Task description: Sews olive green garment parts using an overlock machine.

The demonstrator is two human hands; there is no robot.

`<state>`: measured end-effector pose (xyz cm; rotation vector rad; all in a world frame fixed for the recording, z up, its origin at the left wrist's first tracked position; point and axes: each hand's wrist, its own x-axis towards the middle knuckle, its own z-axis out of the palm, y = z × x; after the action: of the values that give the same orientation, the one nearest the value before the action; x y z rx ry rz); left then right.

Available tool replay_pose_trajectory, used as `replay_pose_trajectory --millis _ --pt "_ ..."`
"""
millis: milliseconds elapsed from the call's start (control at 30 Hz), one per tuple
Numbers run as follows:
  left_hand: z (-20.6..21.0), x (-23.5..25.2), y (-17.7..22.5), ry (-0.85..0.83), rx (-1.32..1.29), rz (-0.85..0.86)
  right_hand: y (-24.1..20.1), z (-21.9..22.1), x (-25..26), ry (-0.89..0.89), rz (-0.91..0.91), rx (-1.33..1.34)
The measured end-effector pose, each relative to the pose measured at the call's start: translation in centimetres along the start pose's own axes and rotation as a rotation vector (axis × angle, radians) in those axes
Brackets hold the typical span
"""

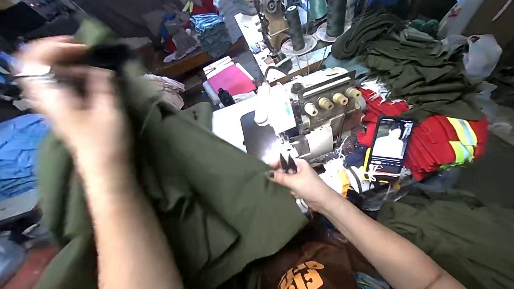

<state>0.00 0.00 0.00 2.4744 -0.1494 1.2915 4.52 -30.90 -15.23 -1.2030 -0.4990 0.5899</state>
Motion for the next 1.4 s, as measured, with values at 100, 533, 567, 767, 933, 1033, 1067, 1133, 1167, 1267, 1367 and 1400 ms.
replay_pose_trajectory --millis 100,533,567,767,933,1033,1067,1133,1167,1267,1367,1400 --pt "7.6 -4.7 4.5 -0.336 -0.055 -0.190 3.2 -3.0 1.2 0.164 0.205 0.080" --pt "18.7 -17.0 8.6 -0.397 0.107 -0.209 8.2 -5.9 -0.3 0.097 0.375 0.040" --pt "18.8 -16.4 8.2 -0.450 0.089 -0.208 8.2 -5.9 -0.3 0.102 0.362 0.044" --pt "19.6 -15.3 7.0 -0.525 0.080 -0.169 8.0 -6.6 -0.1 0.178 0.279 0.042" --pt "19.3 -15.4 6.4 -0.529 -0.034 -0.195 9.3 -7.7 -0.3 0.198 0.237 -0.004" --pt "17.4 -15.9 6.2 -0.409 -0.297 -0.292 9.5 -7.7 -0.3 0.195 0.240 -0.010" --pt "16.5 -16.1 6.3 -0.335 -0.329 -0.298 9.5 -7.7 -0.3 0.194 0.242 -0.013" --pt "14.4 -16.4 6.8 -0.189 -0.347 -0.299 9.6 -7.7 -0.3 0.203 0.242 -0.008" --pt "13.1 -16.7 7.1 -0.120 -0.349 -0.302 9.7 -7.8 -0.3 0.208 0.236 -0.003" --pt "9.1 -18.0 7.5 0.055 -0.297 -0.376 10.1 -7.7 -0.3 0.205 0.232 -0.020" --pt "6.5 -19.3 7.8 0.165 -0.244 -0.487 10.4 -7.6 -0.3 0.228 0.205 -0.053" --pt "6.0 -19.7 7.8 0.161 -0.245 -0.500 10.5 -7.6 -0.4 0.231 0.190 -0.058"
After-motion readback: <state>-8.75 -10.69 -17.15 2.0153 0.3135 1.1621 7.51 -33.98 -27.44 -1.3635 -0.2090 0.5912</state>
